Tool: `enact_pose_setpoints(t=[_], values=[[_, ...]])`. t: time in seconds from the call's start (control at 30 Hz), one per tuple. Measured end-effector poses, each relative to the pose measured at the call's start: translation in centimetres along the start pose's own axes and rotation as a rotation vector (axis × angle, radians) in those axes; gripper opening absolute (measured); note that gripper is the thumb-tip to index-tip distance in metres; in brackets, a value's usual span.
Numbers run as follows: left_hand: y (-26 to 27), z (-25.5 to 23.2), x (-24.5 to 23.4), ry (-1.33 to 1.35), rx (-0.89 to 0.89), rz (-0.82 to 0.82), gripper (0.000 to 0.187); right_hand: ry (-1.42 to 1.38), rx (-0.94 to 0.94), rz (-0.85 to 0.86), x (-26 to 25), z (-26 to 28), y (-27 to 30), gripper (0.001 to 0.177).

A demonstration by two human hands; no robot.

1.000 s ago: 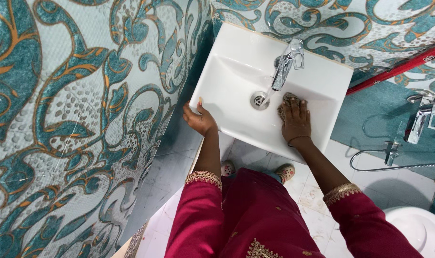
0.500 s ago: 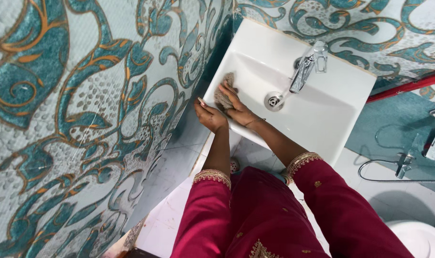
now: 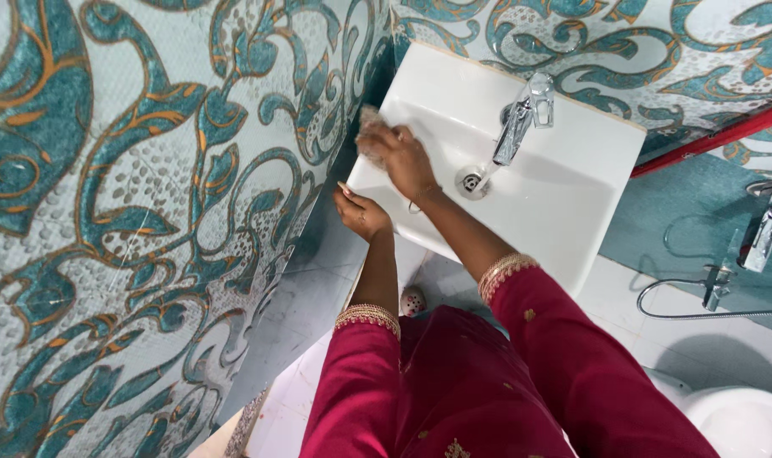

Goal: The person cleans a sink and faucet by hand using a cloth, scrubbing the basin and the fixture to remove a red substance.

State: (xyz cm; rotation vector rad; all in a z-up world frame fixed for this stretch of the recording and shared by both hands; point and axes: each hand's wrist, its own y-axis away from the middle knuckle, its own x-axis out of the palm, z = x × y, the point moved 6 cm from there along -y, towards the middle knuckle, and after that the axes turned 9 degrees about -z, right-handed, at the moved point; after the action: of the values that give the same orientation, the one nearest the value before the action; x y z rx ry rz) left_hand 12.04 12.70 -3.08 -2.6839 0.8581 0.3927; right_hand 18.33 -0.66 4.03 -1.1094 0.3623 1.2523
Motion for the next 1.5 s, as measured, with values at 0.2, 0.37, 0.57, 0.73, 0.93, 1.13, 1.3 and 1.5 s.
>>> enact_pose_setpoints(t=[0.2, 0.37, 0.57, 0.73, 0.93, 1.13, 1.3, 1.5], values=[[-0.1, -0.4, -0.3, -0.019, -0.054, 0.016, 0.030, 0.576, -0.049, -0.045, -3.0, -9.4, -8.4, 0.023], [0.0, -0.2, -0.2, -0.023, -0.041, 0.013, 0.028, 0.659, -0.092, -0.180, -11.4, -12.3, -11.6, 0.029], [0.0, -0.4, -0.2, -0.031, -0.073, 0.018, 0.028, 0.785, -0.155, -0.125, -18.4, -11.7, -11.9, 0.021], [-0.1, -1.3, -0.5, -0.032, -0.055, 0.017, 0.027, 0.647, 0.126, 0.188, -14.1, -11.6, -10.1, 0.033], [-0.3, -1.6, -0.6, -0.007, -0.059, -0.001, 0.027, 0.611, 0.442, 0.144, -4.8, -13.3, -7.9, 0.061], [-0.3, -1.7, -0.4, -0.022, 0.019, -0.008, 0.026, 0.366, -0.086, -0.006, 1.0, -10.1, -9.9, 0.049], [-0.3, -1.5, -0.7, -0.071, -0.064, 0.080, 0.025, 0.413, 0.062, 0.472, -1.1, -13.9, -12.1, 0.056], [-0.2, -1.1, -0.5, -0.081, -0.046, 0.066, 0.025, 0.380, 0.311, 0.857, -10.6, -23.0, -9.3, 0.061]])
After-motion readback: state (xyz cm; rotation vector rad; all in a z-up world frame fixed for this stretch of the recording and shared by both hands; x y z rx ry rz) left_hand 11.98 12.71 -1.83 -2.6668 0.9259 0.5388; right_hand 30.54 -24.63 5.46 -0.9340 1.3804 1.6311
